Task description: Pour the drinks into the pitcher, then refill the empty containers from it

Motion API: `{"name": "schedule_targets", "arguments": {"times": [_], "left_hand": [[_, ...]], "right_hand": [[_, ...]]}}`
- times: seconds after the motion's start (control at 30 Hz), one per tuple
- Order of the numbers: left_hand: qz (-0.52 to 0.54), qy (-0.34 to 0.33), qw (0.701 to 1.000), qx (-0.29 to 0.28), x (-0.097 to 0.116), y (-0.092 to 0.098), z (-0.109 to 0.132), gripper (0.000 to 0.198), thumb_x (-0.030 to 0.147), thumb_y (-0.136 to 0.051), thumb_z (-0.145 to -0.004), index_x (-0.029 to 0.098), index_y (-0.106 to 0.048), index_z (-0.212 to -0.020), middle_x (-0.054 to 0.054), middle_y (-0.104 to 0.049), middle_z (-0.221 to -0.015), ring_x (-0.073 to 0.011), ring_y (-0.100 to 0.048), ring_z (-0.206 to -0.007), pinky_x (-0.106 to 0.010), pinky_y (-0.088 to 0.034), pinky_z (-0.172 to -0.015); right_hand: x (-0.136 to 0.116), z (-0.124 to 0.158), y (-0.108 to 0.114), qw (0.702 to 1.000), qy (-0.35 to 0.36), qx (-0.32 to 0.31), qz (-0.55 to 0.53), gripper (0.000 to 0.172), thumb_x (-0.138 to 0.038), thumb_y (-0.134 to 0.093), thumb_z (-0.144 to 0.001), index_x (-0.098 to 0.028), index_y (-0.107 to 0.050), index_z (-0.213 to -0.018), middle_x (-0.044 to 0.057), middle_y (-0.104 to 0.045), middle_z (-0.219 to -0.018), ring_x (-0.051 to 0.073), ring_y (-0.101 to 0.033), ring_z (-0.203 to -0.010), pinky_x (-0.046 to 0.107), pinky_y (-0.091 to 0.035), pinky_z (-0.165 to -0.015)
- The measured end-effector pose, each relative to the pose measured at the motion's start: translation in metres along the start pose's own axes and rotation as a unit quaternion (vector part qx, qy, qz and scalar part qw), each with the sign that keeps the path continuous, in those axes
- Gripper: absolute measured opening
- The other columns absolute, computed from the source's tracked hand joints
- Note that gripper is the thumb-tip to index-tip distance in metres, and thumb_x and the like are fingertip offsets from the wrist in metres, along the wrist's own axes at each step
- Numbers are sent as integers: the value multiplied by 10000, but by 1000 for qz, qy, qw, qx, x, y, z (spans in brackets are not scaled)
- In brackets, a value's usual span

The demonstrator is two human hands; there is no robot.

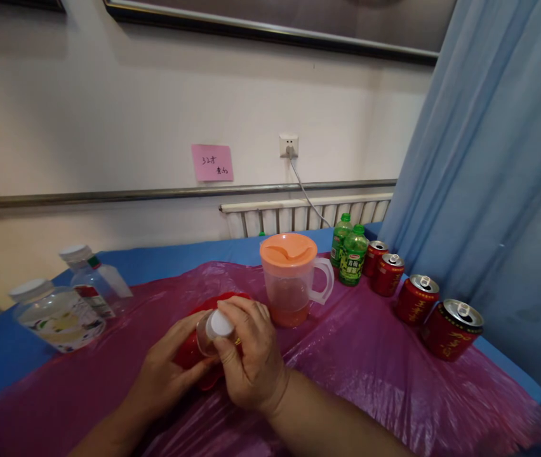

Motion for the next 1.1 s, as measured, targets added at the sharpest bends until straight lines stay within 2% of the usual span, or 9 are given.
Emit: {"name": "schedule_targets", "arguments": {"times": [0.23, 0.5, 0.83, 0.9, 1.0, 1.1], "left_hand": [[-2, -13, 1000, 0, 3, 0, 0, 569, 452, -791, -862, 281, -593, -1368, -95, -719, -1312, -292, -716, -1160, -461, -603, -994], [6, -17, 1000, -2, 8, 0, 1, 542, 461, -769, -883, 287, -594, -1365, -88, -720, -1305, -284, -710, -1165, -447, -591, -1006], [13, -24, 1000, -8, 13, 0, 1, 530, 468, -742, -899, 294, -585, -1375, -90, -718, -1303, -286, -696, -1183, -455, -581, -1008], [9, -21, 1000, -6, 12, 0, 1, 529, 463, -742, -897, 285, -587, -1370, -94, -719, -1298, -289, -698, -1177, -457, -582, -1004], [7, -12, 1000, -1, 10, 2, 2, 531, 449, -753, -886, 273, -592, -1361, -100, -721, -1297, -292, -703, -1168, -459, -583, -1002], [9, -5, 1000, -2, 8, 2, 2, 539, 439, -768, -872, 271, -602, -1356, -100, -725, -1294, -295, -708, -1160, -461, -584, -999]], "right_hand": [[-1, -1, 2, 1000, 8, 3, -8, 481, -193, -535, -982, -247, -521, -1459, 111, -635, -1315, 254, -611, -1221, 473, -530, -1024], [5, 3, 2, 999, -25, 21, -7, 472, -223, -634, -954, -241, -552, -1419, 106, -618, -1282, 233, -612, -1188, 414, -519, -1025], [20, 6, 2, 996, -74, 53, -12, 369, -407, -738, -887, -241, -576, -1174, 56, -613, -1077, 221, -630, -991, 401, -560, -884], [19, 7, 1, 996, -74, 41, -15, 440, -449, -721, -895, -232, -560, -1243, 79, -619, -1128, 240, -632, -1039, 427, -562, -915], [11, 7, -4, 999, -50, 0, -9, 584, -433, -606, -972, -206, -442, -1484, 154, -580, -1360, 293, -578, -1262, 508, -508, -1058], [6, 9, -6, 999, -31, -21, 7, 529, -302, -478, -1033, -225, -402, -1551, 151, -551, -1460, 284, -520, -1371, 524, -459, -1130]]}}
Point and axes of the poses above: each hand's wrist, its own z-axis away from the middle knuckle, its own y-axis out of the back of the hand, x = y × z, the point moved 9 cm from there along -z, towards the middle knuckle
